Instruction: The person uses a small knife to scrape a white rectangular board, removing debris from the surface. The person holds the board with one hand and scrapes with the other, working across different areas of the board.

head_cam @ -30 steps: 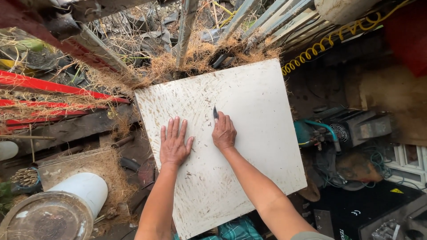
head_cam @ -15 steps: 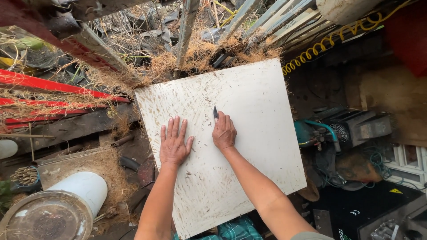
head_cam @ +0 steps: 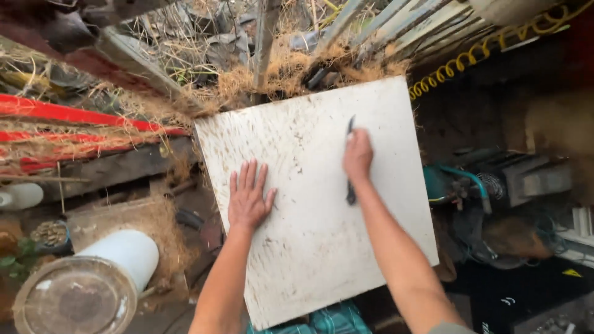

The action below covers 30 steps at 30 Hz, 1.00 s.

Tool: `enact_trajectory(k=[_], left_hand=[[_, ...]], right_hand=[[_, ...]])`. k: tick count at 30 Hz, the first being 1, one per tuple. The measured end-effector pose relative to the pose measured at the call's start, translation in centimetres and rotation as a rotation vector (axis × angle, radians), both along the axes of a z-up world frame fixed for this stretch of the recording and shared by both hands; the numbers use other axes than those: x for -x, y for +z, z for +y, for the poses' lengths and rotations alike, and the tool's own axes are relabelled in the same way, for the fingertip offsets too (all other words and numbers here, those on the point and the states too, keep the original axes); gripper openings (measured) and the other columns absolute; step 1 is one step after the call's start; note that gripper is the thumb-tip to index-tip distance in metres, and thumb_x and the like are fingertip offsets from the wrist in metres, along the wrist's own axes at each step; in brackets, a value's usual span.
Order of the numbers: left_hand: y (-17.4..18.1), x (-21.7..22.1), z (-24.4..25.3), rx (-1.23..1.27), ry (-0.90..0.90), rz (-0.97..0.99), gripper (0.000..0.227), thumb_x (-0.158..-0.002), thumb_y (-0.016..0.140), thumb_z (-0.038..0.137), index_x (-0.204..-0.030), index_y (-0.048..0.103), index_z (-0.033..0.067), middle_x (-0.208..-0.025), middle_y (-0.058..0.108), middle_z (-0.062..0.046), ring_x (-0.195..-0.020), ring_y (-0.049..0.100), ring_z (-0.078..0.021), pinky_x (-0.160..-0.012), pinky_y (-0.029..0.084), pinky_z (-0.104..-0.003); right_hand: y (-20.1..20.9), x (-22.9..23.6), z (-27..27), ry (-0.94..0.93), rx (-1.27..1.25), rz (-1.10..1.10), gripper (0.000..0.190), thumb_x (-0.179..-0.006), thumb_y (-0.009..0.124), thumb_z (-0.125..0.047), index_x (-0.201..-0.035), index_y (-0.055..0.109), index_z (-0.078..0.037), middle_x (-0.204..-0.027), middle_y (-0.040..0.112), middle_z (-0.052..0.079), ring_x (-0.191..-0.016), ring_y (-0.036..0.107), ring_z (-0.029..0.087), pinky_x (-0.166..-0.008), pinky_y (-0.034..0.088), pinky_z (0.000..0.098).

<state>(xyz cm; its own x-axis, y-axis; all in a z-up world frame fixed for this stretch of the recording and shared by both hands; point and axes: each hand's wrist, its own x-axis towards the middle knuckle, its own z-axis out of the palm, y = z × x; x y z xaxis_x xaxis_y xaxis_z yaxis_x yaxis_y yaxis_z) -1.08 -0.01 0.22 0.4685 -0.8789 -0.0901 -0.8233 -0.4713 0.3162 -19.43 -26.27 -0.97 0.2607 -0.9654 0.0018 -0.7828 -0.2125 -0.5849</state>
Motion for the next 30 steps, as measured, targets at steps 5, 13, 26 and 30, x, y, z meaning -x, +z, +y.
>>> enact_trajectory(k=[5,13,26,30], left_hand=[[-0.7,0.0,-0.2,0.02,0.009,0.013,0.069,-0.095,0.041,0.06,-0.156,0.033,0.0292,-0.164,0.028,-0.004,-0.151,0.024,-0.0235,-0.125,0.012,-0.049],[-1.4,-0.3,-0.7,0.073,0.01,-0.042,0.069,-0.095,0.04,0.062,-0.156,0.034,0.0293,-0.163,0.03,-0.004,-0.151,0.025,-0.0231,-0.124,0.012,-0.049],[-0.3,-1.3,-0.3,0.038,-0.111,-0.034,0.072,-0.102,0.035,0.054,-0.161,0.017,0.0174,-0.168,0.009,-0.009,-0.155,0.011,-0.0264,-0.126,0.007,-0.049],[0.1,-1.6,-0.7,0.098,-0.111,-0.06,0.07,-0.105,0.044,0.051,-0.162,0.022,0.0171,-0.167,0.014,-0.008,-0.154,0.016,-0.027,-0.125,0.013,-0.05]], right_hand=[[2.4,0.7,-9.1,-0.076,0.14,0.111,0.031,-0.097,0.052,-0.005,-0.127,0.059,-0.01,-0.116,0.067,0.017,-0.113,0.062,0.038,-0.1,0.047,0.0489],[-4.2,3.5,-20.7,-0.1,0.224,0.175,0.034,-0.091,0.068,-0.001,-0.124,0.067,-0.007,-0.112,0.066,0.016,-0.113,0.063,0.035,-0.1,0.05,0.0447],[-1.0,1.6,-21.2,0.073,0.193,0.306,0.038,-0.092,0.058,0.001,-0.129,0.066,-0.007,-0.104,0.065,0.017,-0.091,0.064,0.037,-0.077,0.052,0.0465],[-2.2,-0.2,-19.9,0.225,0.297,0.306,0.046,-0.096,0.05,0.001,-0.141,0.054,-0.005,-0.096,0.064,0.013,-0.077,0.062,0.032,-0.068,0.052,0.0447]])
